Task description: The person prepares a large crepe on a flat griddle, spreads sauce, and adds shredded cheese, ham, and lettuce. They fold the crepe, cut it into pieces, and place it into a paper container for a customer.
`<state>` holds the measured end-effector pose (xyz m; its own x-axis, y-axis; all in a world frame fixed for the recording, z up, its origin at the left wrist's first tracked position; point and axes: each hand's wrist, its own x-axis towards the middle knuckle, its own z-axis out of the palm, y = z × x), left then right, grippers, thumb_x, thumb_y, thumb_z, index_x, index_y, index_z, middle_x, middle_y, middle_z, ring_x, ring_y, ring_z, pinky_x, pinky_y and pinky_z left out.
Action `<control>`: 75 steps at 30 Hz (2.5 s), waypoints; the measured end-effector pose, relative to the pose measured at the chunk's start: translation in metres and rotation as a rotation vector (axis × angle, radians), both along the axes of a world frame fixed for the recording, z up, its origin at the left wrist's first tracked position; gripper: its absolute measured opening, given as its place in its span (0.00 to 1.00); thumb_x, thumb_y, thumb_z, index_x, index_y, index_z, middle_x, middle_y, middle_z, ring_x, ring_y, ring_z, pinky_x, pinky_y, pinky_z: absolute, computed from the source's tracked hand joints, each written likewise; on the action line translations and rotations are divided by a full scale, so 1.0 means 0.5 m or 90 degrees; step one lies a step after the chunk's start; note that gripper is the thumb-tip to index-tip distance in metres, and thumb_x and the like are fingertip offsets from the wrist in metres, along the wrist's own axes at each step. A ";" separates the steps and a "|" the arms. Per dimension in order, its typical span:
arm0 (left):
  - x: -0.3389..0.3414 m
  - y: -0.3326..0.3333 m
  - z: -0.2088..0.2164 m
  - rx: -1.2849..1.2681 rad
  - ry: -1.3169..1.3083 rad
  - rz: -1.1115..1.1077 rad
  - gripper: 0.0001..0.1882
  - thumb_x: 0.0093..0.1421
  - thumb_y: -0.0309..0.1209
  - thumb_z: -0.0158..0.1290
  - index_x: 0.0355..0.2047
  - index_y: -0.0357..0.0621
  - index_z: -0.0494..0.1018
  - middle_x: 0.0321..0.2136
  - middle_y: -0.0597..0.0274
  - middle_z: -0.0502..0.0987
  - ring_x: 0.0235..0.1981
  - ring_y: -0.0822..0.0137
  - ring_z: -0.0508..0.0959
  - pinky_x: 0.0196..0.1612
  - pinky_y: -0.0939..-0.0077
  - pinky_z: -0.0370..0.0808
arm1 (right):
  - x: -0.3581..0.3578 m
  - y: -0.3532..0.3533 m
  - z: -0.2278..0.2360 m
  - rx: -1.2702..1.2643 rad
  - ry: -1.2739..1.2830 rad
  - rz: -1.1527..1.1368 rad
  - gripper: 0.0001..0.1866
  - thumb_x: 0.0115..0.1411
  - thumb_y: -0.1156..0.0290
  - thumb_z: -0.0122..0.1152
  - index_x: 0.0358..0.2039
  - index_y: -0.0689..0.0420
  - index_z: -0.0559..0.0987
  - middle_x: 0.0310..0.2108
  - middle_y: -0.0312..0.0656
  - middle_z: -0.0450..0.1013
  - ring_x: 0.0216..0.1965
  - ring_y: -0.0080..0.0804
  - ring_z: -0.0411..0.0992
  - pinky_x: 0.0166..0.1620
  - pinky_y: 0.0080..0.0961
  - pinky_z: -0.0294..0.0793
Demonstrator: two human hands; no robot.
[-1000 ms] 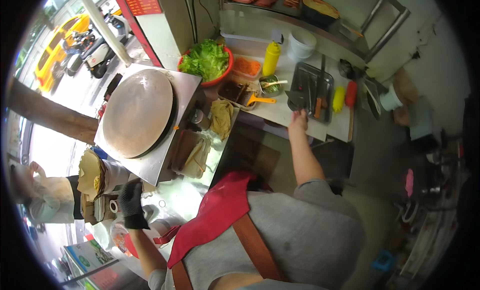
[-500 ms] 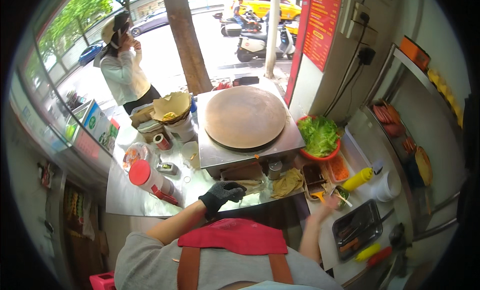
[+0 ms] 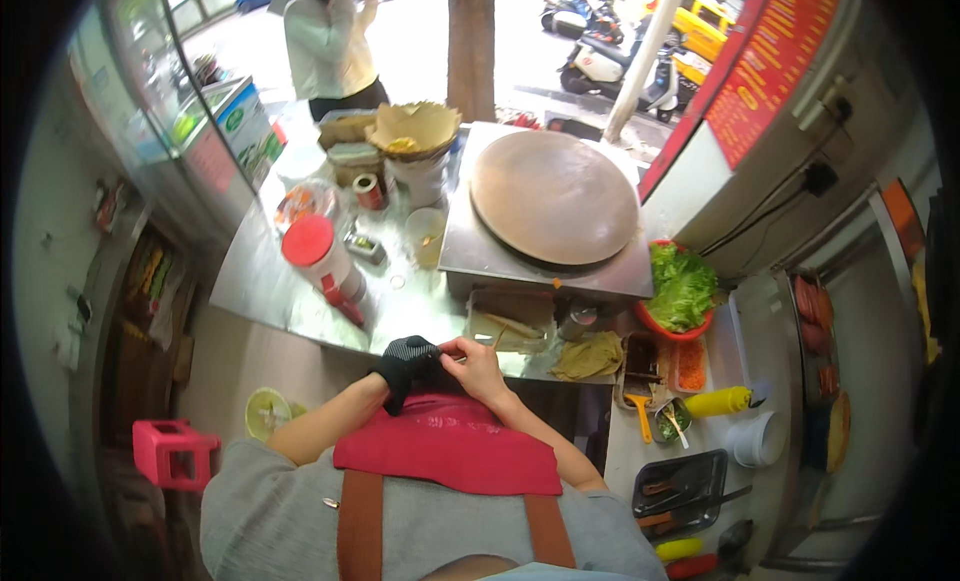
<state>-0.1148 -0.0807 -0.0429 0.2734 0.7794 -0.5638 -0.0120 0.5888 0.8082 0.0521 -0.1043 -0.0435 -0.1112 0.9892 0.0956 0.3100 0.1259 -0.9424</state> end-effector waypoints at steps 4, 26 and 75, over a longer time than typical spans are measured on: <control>-0.068 -0.024 -0.024 0.024 0.079 -0.053 0.14 0.54 0.40 0.54 0.26 0.41 0.77 0.21 0.63 0.76 0.24 0.73 0.74 0.28 0.77 0.71 | -0.060 0.004 -0.023 -0.023 -0.027 0.021 0.08 0.49 0.72 0.62 0.28 0.63 0.79 0.22 0.45 0.76 0.25 0.30 0.77 0.31 0.24 0.75; -0.375 0.314 -0.019 0.273 0.062 -0.876 0.23 0.64 0.38 0.41 0.55 0.36 0.62 0.48 0.45 0.70 0.49 0.55 0.70 0.51 0.69 0.66 | -0.454 0.236 -0.078 -0.208 -0.004 -0.550 0.26 0.64 0.54 0.49 0.16 0.63 0.69 0.14 0.32 0.59 0.21 0.19 0.55 0.26 0.23 0.60; -0.567 0.565 -0.012 -0.013 -0.065 -0.352 0.28 0.67 0.44 0.37 0.64 0.48 0.50 0.57 0.56 0.63 0.47 0.67 0.73 0.46 0.72 0.72 | -0.400 0.391 -0.078 -0.391 -0.172 -0.255 0.16 0.65 0.63 0.41 0.47 0.56 0.73 0.31 0.45 0.73 0.32 0.36 0.73 0.36 0.29 0.70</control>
<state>-0.3981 0.2019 -0.0488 0.6917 0.4942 -0.5266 0.2255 0.5449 0.8076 -0.1479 0.0914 -0.0825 0.3238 0.8255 -0.4623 0.4504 -0.5642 -0.6920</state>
